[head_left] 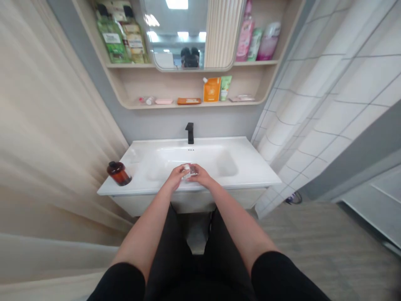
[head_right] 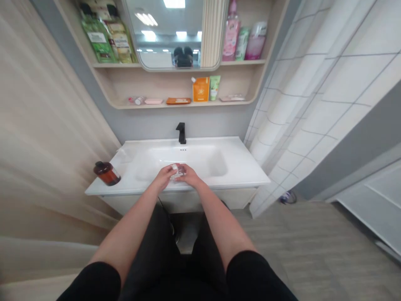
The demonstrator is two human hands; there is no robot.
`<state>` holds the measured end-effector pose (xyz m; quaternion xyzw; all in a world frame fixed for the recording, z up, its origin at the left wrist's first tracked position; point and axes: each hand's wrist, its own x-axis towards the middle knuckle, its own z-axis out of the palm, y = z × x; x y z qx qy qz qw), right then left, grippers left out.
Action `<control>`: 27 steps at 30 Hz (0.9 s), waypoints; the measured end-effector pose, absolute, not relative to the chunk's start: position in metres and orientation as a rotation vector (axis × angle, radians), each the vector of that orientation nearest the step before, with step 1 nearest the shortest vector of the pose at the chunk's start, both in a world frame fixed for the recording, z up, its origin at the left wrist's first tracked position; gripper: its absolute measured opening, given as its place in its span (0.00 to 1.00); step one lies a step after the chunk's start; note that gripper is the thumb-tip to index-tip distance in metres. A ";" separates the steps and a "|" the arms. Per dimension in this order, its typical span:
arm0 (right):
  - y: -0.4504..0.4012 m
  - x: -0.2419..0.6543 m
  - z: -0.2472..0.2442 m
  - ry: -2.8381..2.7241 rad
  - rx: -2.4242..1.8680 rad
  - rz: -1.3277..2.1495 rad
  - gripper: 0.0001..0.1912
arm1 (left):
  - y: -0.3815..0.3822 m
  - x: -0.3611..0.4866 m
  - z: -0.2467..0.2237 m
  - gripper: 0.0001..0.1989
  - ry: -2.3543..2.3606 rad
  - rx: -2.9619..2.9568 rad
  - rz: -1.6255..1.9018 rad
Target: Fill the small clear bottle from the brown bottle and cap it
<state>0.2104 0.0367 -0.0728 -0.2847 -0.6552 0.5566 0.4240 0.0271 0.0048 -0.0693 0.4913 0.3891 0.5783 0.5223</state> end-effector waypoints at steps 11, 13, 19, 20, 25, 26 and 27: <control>0.034 0.210 -0.075 -1.641 -0.699 1.425 0.40 | -0.002 0.034 -0.063 0.25 1.045 1.265 1.484; 0.034 0.211 -0.074 -1.642 -0.709 1.416 0.39 | -0.002 0.034 -0.063 0.27 1.025 1.269 1.444; 0.035 0.211 -0.074 -1.634 -0.726 1.397 0.39 | -0.001 0.034 -0.065 0.26 1.007 1.258 1.460; 0.034 0.211 -0.074 -1.636 -0.726 1.395 0.39 | -0.001 0.034 -0.065 0.26 1.007 1.259 1.439; 0.033 0.211 -0.072 -1.623 -0.711 1.426 0.40 | 0.000 0.034 -0.067 0.29 1.001 1.237 1.470; 0.032 0.211 -0.071 -1.624 -0.708 1.428 0.40 | 0.000 0.034 -0.067 0.30 0.999 1.238 1.460; 0.032 0.211 -0.071 -1.627 -0.707 1.425 0.40 | 0.000 0.034 -0.067 0.30 0.995 1.236 1.454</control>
